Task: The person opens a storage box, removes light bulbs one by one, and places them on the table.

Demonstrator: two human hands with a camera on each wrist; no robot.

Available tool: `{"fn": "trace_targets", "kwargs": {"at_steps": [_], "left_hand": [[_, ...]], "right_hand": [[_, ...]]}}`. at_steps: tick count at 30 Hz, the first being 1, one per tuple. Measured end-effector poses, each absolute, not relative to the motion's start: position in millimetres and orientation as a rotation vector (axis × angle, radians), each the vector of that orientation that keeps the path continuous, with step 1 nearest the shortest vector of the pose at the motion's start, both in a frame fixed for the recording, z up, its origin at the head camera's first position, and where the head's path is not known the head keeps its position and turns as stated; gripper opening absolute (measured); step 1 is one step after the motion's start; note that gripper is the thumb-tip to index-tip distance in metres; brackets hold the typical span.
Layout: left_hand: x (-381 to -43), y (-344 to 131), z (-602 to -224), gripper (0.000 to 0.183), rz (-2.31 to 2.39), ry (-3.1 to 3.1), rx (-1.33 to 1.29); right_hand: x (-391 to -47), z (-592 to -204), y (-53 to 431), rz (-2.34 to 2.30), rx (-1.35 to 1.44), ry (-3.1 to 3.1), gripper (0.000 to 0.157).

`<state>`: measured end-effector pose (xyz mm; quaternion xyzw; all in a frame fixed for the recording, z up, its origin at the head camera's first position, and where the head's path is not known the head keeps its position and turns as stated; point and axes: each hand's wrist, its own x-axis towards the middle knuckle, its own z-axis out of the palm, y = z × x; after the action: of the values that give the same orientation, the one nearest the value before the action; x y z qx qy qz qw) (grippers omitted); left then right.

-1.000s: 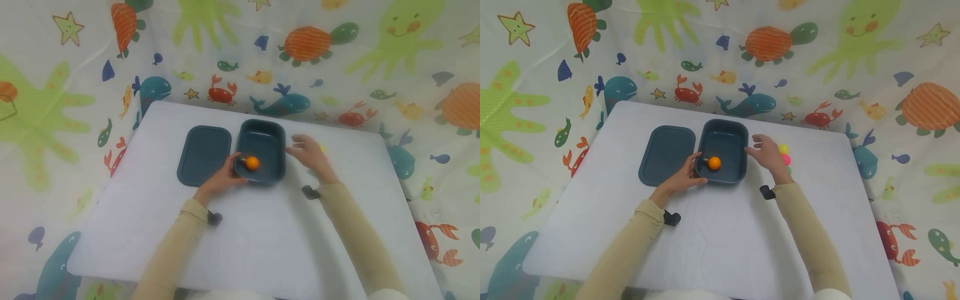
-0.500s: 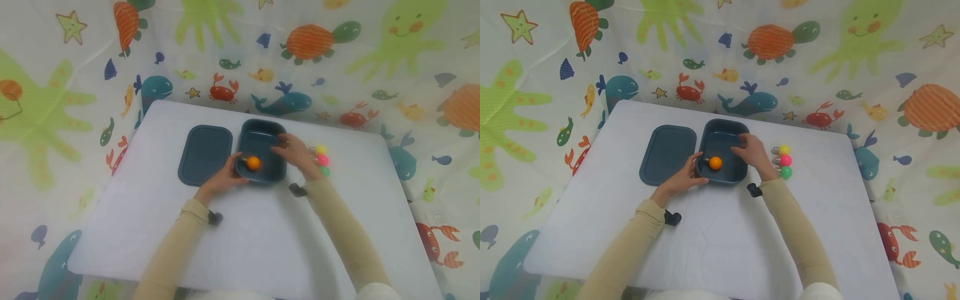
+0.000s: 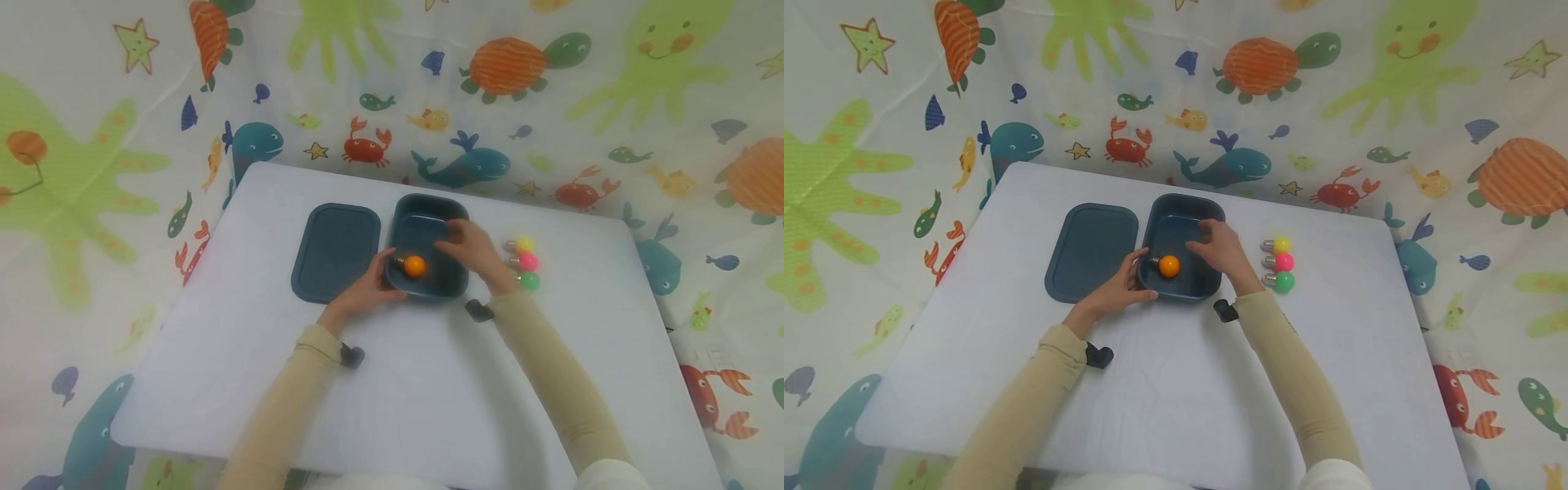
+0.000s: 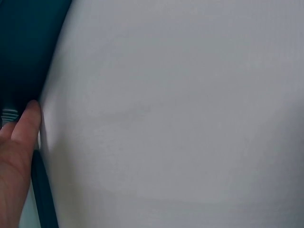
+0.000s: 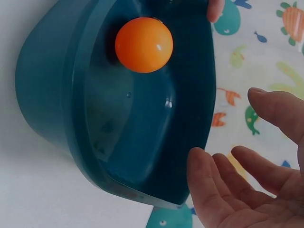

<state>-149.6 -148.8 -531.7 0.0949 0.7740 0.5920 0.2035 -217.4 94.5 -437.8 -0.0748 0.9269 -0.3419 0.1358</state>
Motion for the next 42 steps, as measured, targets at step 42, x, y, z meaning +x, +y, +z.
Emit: {"fn": "trace_targets", "kwargs": {"at_steps": [42], "left_hand": [[-156, -140, -533, 0.094, 1.637, 2.202, 0.243]], "right_hand": [[-230, -449, 78, -0.716, -0.487, 2.666, 0.066]]}}
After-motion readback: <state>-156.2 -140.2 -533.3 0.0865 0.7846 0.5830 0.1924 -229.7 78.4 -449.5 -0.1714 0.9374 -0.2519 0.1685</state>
